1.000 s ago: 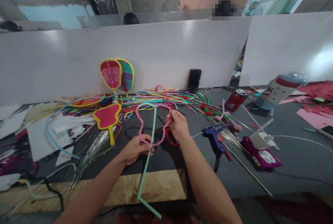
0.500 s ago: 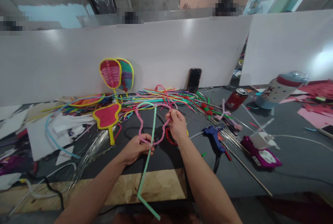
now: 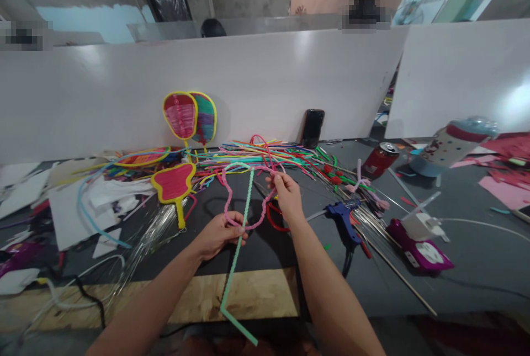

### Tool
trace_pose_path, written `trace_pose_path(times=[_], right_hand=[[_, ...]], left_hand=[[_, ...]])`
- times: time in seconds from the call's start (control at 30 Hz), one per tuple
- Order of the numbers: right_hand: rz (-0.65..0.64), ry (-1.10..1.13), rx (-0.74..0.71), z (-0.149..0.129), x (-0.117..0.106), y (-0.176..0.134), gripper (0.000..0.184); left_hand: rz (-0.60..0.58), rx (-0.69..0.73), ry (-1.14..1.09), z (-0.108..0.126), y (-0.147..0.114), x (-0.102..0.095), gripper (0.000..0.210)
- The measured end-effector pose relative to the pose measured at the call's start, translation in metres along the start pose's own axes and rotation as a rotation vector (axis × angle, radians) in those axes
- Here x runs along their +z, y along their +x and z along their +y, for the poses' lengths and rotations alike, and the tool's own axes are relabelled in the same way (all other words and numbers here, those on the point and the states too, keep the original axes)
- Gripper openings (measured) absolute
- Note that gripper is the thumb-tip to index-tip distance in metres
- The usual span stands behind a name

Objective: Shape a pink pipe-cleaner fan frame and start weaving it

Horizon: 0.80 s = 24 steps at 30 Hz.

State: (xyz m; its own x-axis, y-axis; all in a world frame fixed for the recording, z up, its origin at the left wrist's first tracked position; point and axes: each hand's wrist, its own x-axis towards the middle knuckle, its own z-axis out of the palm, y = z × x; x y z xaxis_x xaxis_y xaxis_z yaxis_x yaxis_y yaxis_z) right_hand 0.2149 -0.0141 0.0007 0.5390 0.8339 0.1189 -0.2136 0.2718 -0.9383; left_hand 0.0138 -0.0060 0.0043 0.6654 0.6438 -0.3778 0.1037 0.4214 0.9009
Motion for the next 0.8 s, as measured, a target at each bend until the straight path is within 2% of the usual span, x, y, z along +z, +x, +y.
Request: trace_pose_path(times=[0.27, 0.63, 0.7, 0.8], right_hand=[[0.015, -0.155, -0.1, -0.0077, 0.002, -0.002, 0.022], [0.039, 0.007, -0.044, -0.0016, 0.0014, -0.0004, 0.02], [0.037, 0.026, -0.031, -0.0029, 0.002, -0.0005, 0.024], [0.03, 0.093, 0.079, -0.0051, 0.0022, 0.0008, 0.038]], left_hand=[[-0.014, -0.009, 0.01, -0.0017, 0.0005, 0.0012, 0.038], [-0.03, -0.015, 0.008, -0.0037, 0.0014, 0.0029, 0.035], [-0.037, -0.012, -0.017, -0.0039, 0.0014, 0.0027, 0.033], [-0.017, -0.007, -0.1, -0.0009, 0.0024, -0.0011, 0.031]])
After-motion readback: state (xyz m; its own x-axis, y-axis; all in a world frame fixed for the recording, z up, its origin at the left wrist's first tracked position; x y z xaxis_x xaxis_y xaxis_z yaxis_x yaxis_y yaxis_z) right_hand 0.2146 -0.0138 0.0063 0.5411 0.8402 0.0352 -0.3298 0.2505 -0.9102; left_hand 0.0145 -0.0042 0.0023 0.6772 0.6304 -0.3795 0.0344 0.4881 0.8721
